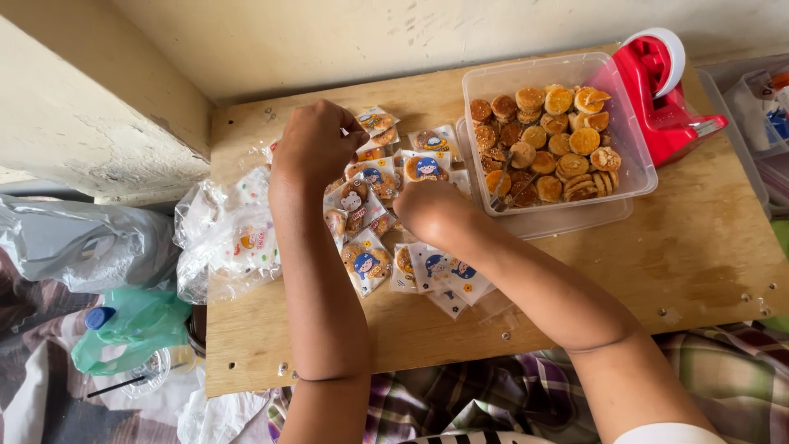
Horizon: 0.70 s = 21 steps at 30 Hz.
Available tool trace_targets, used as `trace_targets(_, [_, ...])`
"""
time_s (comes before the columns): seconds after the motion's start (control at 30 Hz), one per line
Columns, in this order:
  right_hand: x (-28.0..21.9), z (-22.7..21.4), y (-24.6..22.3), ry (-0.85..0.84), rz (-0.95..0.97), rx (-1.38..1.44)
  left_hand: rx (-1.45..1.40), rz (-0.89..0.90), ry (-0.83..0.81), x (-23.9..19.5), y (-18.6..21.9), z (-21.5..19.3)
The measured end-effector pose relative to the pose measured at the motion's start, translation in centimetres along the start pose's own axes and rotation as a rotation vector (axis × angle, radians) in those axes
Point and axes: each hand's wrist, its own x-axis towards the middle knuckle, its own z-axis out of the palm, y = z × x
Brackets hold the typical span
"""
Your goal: The person packages small cookies into individual plastic pouches using tweezers and seals the pouches with tape.
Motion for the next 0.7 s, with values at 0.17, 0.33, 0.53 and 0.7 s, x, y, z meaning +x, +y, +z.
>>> trace_targets(0.17, [-8.3, -6.6, 0.7, 0.108, -0.039, -0.042, -0.019, -0.008, 0.007, -0.8, 0.6, -0.5])
trace_targets(0.33, [-15.5, -13.6, 2.2, 0.360, -0.180, 0.249, -0.033, 0.065, 0.019, -0.6, 1.4, -0.1])
trace_targets(0.53, [-17.2, -15.1, 6.1, 0.833, -0.441, 0.673, -0.249, 0.432, -0.164, -2.8, 4.5, -1.1])
trace_targets(0.7, [-15.1, -14.0, 9.2, 1.005, -0.568, 0.995, -0.462, 0.648, -0.146, -4.2, 6.3, -1.7])
